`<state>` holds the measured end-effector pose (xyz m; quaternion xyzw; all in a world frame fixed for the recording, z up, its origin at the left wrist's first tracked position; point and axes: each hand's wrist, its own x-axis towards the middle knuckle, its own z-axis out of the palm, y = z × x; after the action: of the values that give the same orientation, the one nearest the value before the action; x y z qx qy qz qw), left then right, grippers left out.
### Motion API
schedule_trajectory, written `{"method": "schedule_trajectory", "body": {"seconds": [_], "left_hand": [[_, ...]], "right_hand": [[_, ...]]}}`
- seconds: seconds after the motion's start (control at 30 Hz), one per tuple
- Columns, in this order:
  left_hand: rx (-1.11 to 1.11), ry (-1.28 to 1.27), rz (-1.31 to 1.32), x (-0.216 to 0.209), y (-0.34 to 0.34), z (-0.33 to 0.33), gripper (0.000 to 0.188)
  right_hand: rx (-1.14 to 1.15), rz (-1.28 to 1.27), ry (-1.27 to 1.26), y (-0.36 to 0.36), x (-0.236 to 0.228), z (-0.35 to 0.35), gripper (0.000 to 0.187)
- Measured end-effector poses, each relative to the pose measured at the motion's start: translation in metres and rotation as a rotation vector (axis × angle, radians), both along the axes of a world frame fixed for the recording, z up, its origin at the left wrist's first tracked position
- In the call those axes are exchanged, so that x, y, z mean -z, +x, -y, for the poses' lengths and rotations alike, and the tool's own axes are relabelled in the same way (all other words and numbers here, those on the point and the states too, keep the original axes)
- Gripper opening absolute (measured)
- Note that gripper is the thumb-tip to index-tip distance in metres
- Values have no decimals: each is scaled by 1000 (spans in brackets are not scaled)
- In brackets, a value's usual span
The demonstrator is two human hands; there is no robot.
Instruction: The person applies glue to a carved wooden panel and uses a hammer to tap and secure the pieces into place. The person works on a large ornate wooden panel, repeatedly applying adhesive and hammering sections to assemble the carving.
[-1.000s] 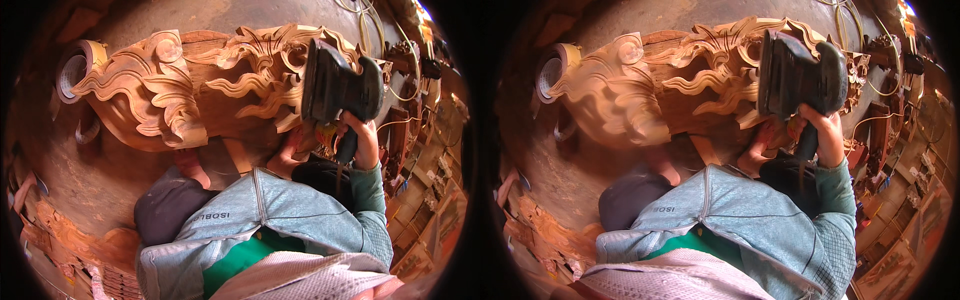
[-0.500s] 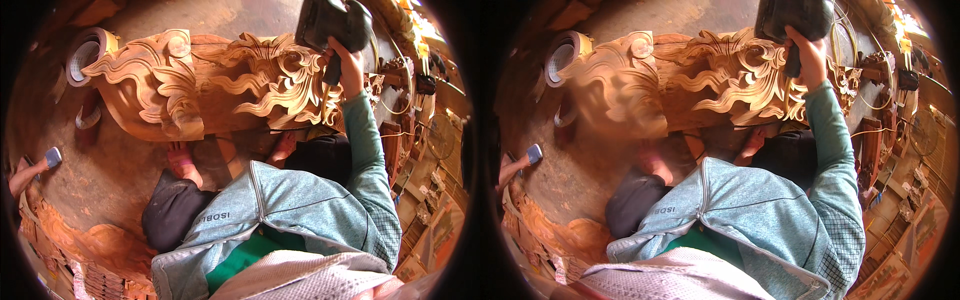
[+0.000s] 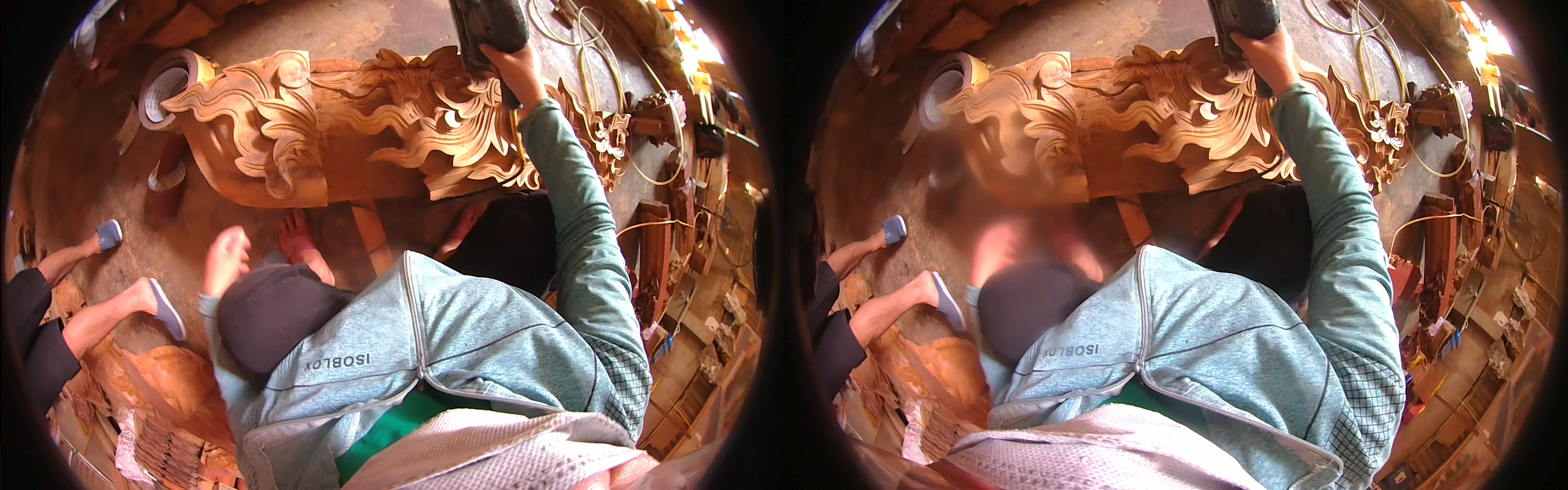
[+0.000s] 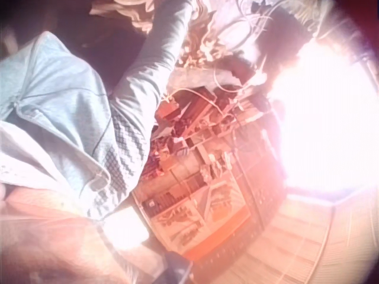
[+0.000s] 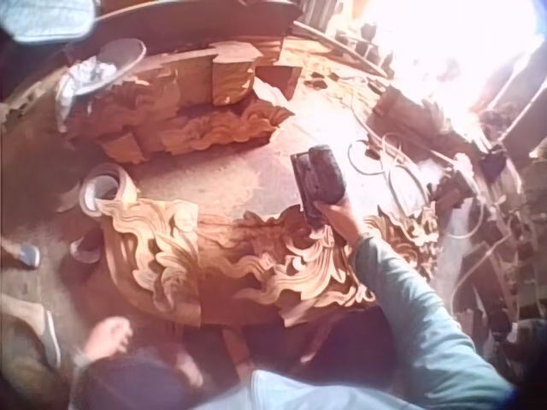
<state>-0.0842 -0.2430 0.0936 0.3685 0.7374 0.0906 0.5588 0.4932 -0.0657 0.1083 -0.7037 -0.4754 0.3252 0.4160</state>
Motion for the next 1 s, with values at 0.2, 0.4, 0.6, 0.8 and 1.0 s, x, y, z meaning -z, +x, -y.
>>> {"method": "schedule_trajectory", "body": {"seconds": [0.2,0.4,0.6,0.8,1.0], "left_hand": [[442,788,-122,-127,89,-96,39],[615,525,-574,-30,144,-178,83],[376,421,-858,22,142,-188,95],[164,563,-999,71,156,-158,83],[116,599,-918,63,163,-157,79]], "right_hand": [[8,218,4,18,17,-5,36],[-26,222,-166,-1,-9,-5,35],[78,208,-6,-7,-3,-10,31],[-34,195,-235,-3,-17,-2,27],[39,203,-80,-2,-7,-8,28]]}}
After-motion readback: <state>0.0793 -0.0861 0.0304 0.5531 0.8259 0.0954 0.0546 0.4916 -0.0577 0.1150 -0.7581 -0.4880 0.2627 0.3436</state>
